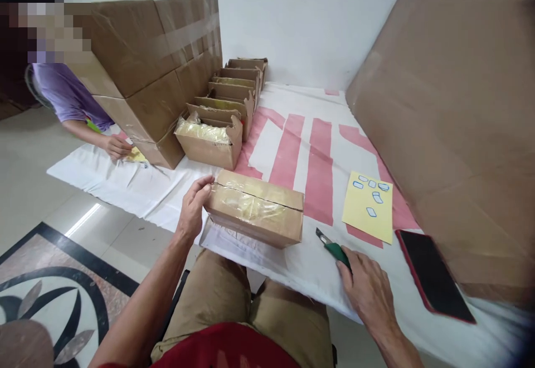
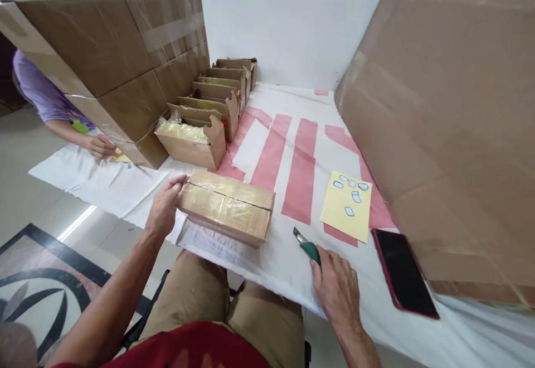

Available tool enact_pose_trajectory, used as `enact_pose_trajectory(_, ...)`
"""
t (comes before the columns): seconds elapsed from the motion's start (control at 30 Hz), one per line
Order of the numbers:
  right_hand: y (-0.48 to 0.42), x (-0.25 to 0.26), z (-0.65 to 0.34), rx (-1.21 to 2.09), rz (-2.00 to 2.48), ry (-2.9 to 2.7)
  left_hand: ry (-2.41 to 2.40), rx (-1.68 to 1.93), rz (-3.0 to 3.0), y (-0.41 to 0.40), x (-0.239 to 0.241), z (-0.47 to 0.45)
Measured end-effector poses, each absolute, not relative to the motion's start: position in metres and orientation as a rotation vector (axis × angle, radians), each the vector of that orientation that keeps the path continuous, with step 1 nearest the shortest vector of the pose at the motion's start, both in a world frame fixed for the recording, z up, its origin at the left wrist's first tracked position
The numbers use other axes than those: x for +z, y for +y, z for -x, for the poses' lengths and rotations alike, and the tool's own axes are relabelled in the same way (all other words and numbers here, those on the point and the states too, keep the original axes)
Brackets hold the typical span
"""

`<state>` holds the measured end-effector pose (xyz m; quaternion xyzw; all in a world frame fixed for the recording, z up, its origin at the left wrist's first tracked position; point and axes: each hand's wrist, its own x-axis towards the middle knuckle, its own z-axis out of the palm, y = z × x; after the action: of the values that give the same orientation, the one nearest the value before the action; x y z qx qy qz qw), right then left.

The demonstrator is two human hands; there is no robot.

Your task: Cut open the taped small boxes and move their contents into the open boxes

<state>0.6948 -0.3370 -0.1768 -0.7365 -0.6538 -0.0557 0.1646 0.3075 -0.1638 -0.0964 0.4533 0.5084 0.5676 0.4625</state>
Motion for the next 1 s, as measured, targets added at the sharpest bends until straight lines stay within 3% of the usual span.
enact_pose_trajectory(0.17, -0.347, -0.146, -0.695, 0.241, 2.033, -1.444, 1.151, 1.296, -1.136, -0.148, -0.096, -0.317)
enact_pose_trajectory(0.33, -0.332, -0.059, -0.683, 0.513, 2.002, -1.214, 1.138, 1.318, -1.144, -0.155, -0.100, -0.321)
enact_pose_trajectory(0.47, -0.288, -0.001, -0.642, 0.437, 1.683, -1.783, 1.164, 1.369, -1.209, -0.158, -0.095, -0.323)
enact_pose_trajectory(0.63, -0.232, 0.019, -0.583, 0.306, 1.452, -2.308, 1.109, 1.349, -1.150, -0.156, -0.098, -0.324)
enact_pose_trajectory(1.0, -0.183, 0.034, -0.519, -0.077, 1.805, -2.834, 1.122, 1.389, -1.263, -0.154, -0.100, -0.323)
